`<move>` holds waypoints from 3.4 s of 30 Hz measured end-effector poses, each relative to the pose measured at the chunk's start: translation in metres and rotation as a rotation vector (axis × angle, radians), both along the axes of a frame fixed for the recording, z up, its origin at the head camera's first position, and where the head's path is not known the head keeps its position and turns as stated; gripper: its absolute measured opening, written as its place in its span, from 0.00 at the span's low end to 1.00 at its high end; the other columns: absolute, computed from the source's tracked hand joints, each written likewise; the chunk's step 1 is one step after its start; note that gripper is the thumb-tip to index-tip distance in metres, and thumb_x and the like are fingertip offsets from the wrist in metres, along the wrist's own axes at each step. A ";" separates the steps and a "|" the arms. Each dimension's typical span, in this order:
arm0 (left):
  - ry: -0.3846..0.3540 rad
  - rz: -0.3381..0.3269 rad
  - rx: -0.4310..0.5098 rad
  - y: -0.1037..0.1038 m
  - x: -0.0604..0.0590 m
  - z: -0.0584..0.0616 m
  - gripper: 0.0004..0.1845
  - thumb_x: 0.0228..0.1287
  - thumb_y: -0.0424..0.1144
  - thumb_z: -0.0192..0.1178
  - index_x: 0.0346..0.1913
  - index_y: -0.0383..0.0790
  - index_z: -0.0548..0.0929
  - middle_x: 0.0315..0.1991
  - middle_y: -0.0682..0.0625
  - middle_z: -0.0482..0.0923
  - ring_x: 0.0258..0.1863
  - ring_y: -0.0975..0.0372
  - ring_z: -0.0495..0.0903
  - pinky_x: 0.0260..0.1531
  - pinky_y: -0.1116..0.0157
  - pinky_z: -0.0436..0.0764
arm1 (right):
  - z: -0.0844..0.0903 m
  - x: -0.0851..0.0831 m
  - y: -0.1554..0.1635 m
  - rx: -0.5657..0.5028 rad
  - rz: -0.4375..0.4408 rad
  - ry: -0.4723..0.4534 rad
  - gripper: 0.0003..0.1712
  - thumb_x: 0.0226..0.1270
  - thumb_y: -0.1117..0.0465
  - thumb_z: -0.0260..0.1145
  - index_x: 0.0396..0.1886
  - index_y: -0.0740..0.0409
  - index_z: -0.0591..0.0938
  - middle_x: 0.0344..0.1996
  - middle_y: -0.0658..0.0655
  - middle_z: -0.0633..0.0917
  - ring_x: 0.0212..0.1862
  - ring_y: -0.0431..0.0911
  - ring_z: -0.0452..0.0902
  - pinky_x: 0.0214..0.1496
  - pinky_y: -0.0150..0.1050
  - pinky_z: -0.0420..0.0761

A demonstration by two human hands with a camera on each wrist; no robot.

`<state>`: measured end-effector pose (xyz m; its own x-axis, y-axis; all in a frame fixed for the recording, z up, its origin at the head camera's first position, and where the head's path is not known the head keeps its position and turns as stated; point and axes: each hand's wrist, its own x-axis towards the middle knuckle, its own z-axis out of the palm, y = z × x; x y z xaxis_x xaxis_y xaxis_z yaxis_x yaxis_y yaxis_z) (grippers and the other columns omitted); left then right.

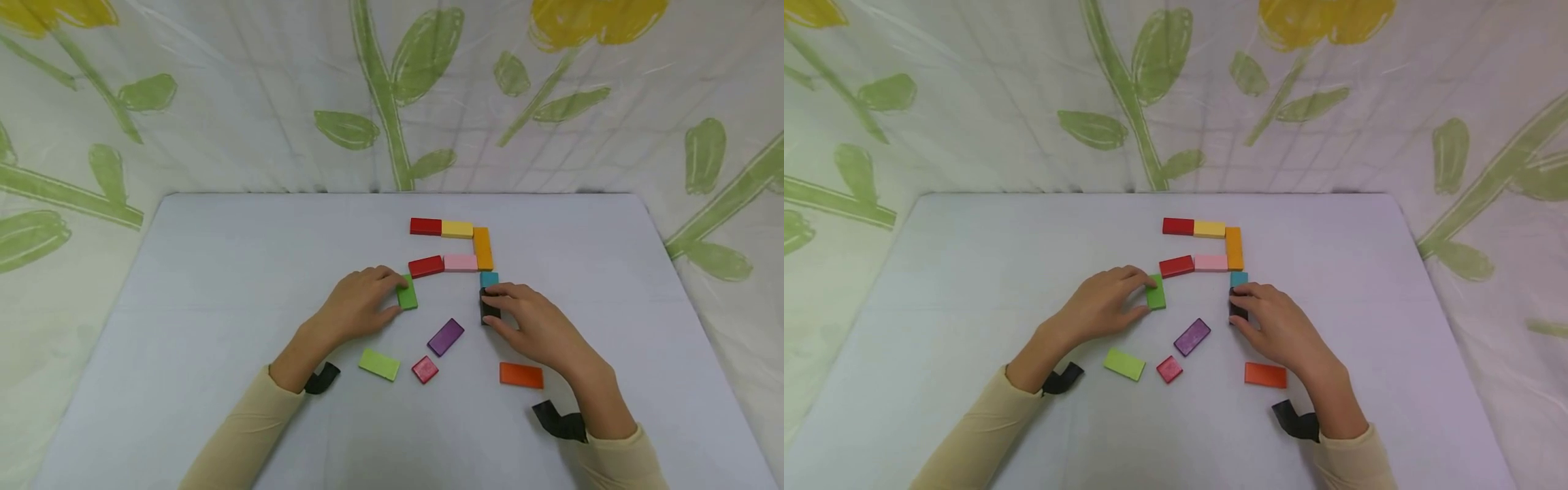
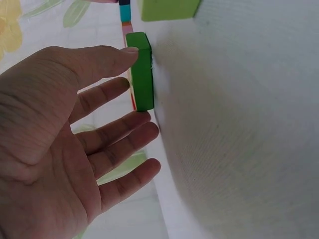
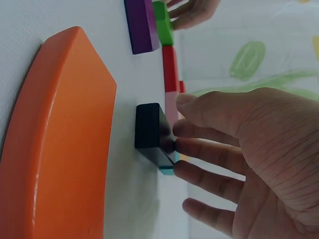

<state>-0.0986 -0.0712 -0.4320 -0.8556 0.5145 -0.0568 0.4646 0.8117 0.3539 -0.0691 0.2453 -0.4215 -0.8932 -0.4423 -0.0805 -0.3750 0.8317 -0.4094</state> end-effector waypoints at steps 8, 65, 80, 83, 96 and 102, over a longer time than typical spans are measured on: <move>-0.007 0.021 -0.011 0.000 -0.004 -0.002 0.22 0.65 0.47 0.67 0.62 0.53 0.81 0.61 0.53 0.80 0.60 0.57 0.80 0.58 0.54 0.82 | -0.001 0.000 -0.003 0.017 -0.005 0.003 0.22 0.67 0.55 0.72 0.59 0.54 0.85 0.62 0.59 0.82 0.65 0.57 0.77 0.64 0.58 0.79; 0.019 -0.236 -0.048 -0.020 0.070 0.008 0.18 0.60 0.39 0.72 0.53 0.51 0.86 0.47 0.56 0.84 0.51 0.62 0.80 0.54 0.61 0.81 | -0.003 0.002 -0.005 0.061 0.015 0.028 0.26 0.67 0.53 0.71 0.63 0.55 0.82 0.63 0.60 0.80 0.64 0.58 0.77 0.64 0.57 0.79; 0.154 -0.273 -0.058 -0.003 0.053 0.005 0.18 0.62 0.39 0.71 0.56 0.51 0.85 0.48 0.56 0.84 0.51 0.62 0.83 0.53 0.63 0.81 | -0.003 0.002 -0.004 0.059 0.020 0.037 0.27 0.66 0.53 0.72 0.63 0.56 0.82 0.63 0.60 0.81 0.64 0.57 0.77 0.65 0.57 0.79; 0.174 -0.278 -0.061 0.001 0.049 0.005 0.18 0.62 0.40 0.71 0.55 0.51 0.85 0.48 0.55 0.85 0.52 0.61 0.83 0.55 0.62 0.81 | -0.002 0.003 -0.004 0.063 0.021 0.033 0.27 0.66 0.52 0.72 0.63 0.56 0.82 0.63 0.61 0.81 0.64 0.57 0.77 0.65 0.57 0.79; 0.218 -0.325 -0.087 0.012 0.037 0.004 0.16 0.65 0.39 0.69 0.55 0.52 0.86 0.51 0.56 0.86 0.53 0.61 0.83 0.55 0.62 0.80 | 0.011 0.006 -0.003 0.066 0.003 0.033 0.28 0.66 0.53 0.72 0.63 0.58 0.81 0.63 0.62 0.81 0.64 0.58 0.78 0.64 0.58 0.80; 0.224 -0.347 -0.109 0.016 0.034 0.004 0.15 0.67 0.36 0.66 0.54 0.52 0.86 0.50 0.56 0.85 0.52 0.62 0.83 0.54 0.63 0.80 | 0.009 0.005 -0.005 0.027 0.009 0.049 0.27 0.66 0.52 0.72 0.62 0.57 0.82 0.61 0.59 0.83 0.62 0.56 0.80 0.63 0.55 0.81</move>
